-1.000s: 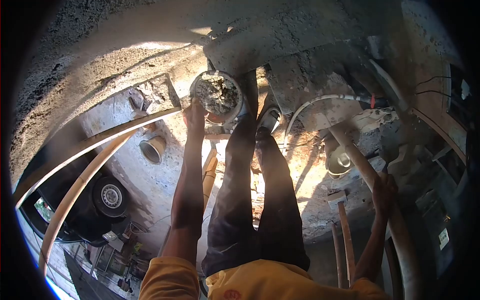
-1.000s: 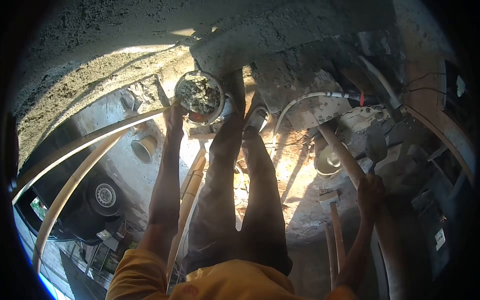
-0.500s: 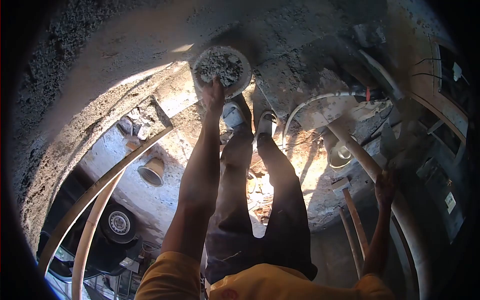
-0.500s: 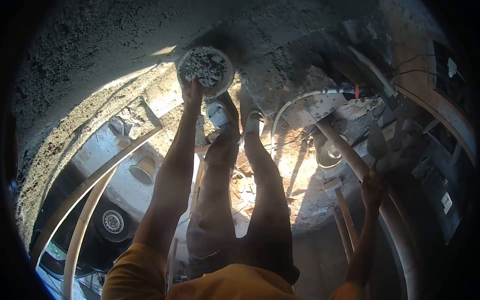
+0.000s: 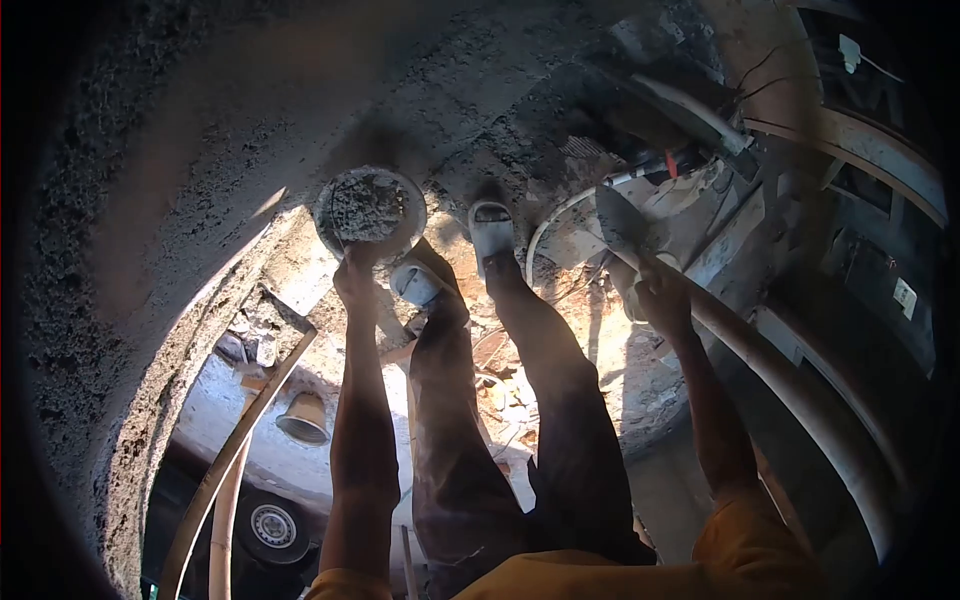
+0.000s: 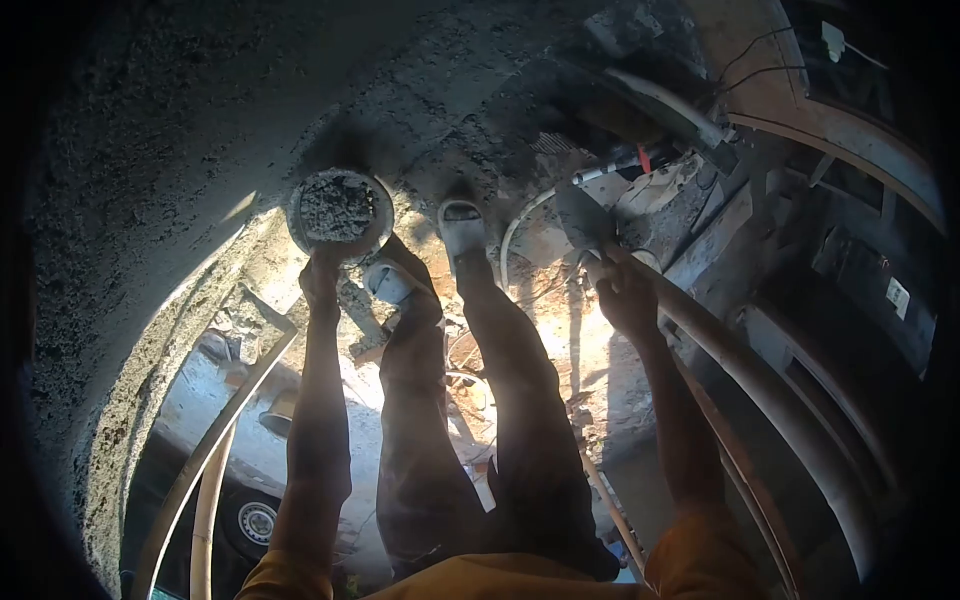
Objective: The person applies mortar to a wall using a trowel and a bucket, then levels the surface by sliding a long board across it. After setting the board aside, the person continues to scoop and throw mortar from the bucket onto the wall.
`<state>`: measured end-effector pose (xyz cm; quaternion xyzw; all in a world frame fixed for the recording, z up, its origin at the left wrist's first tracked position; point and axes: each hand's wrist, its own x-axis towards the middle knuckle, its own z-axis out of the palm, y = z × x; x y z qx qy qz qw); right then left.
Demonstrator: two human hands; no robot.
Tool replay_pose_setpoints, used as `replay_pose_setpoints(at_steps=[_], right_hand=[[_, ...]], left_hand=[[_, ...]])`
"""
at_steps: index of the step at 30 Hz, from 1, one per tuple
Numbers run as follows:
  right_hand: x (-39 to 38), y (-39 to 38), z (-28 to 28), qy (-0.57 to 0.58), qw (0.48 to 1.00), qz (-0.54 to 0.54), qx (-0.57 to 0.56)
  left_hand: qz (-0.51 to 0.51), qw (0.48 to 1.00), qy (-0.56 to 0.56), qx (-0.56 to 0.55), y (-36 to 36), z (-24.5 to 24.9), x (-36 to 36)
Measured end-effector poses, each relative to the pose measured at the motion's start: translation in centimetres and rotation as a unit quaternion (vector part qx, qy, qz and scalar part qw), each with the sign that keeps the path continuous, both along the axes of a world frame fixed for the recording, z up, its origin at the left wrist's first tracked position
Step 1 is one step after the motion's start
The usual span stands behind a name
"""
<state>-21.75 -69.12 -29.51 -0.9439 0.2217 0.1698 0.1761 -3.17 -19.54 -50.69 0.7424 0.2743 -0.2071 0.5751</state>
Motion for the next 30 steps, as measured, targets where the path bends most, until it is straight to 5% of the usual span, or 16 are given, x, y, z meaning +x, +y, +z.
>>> replay_pose_setpoints(at_steps=[2, 5, 8, 10, 12, 13, 20, 23, 25, 26, 30], right_hand=[[0.1, -1.5, -7.1, -0.059, 0.991, 0.116, -0.007], [5.7, -0.3, -10.5, 0.03, 0.985, 0.166, -0.048], [9.4, -3.1, -18.8, 0.039, 0.99, 0.136, -0.015], [14.5, -6.1, -24.4, 0.026, 0.978, 0.189, -0.09], [21.4, -5.3, -20.6, -0.021, 0.995, -0.013, -0.093], [23.3, -6.9, -21.0, -0.022, 0.995, 0.009, -0.095], [38.4, -18.6, -24.7, -0.058, 0.953, 0.246, -0.167], [36.9, -27.5, -31.2, -0.094, 0.917, 0.352, -0.16], [37.4, -29.0, -30.0, -0.115, 0.889, 0.425, -0.126], [37.0, -28.1, -24.6, -0.107, 0.878, 0.458, -0.092], [37.6, -25.9, -22.1, -0.088, 0.891, 0.435, -0.099]], left_hand=[[-0.012, 0.997, 0.07, -0.023, 1.2, 0.4, 0.1], [0.023, 0.994, 0.068, -0.085, -0.6, 4.0, 0.8], [0.056, 0.994, 0.079, -0.05, -0.6, 3.3, 0.8], [0.026, 0.999, 0.041, 0.002, -1.6, 3.2, 1.0], [0.025, 0.997, 0.065, 0.027, -1.1, 2.4, 0.8], [0.09, 0.988, 0.092, 0.089, -2.7, 2.9, 1.2], [0.099, 0.977, 0.147, 0.118, -2.8, 2.7, 1.0], [0.095, 0.979, 0.134, 0.12, -2.8, 2.6, 0.4], [0.092, 0.98, 0.135, 0.11, -3.0, 2.1, 0.7], [0.087, 0.98, 0.144, 0.109, -2.8, 2.6, 0.3], [0.134, 0.974, 0.149, 0.105, -4.5, 2.7, 0.8]])
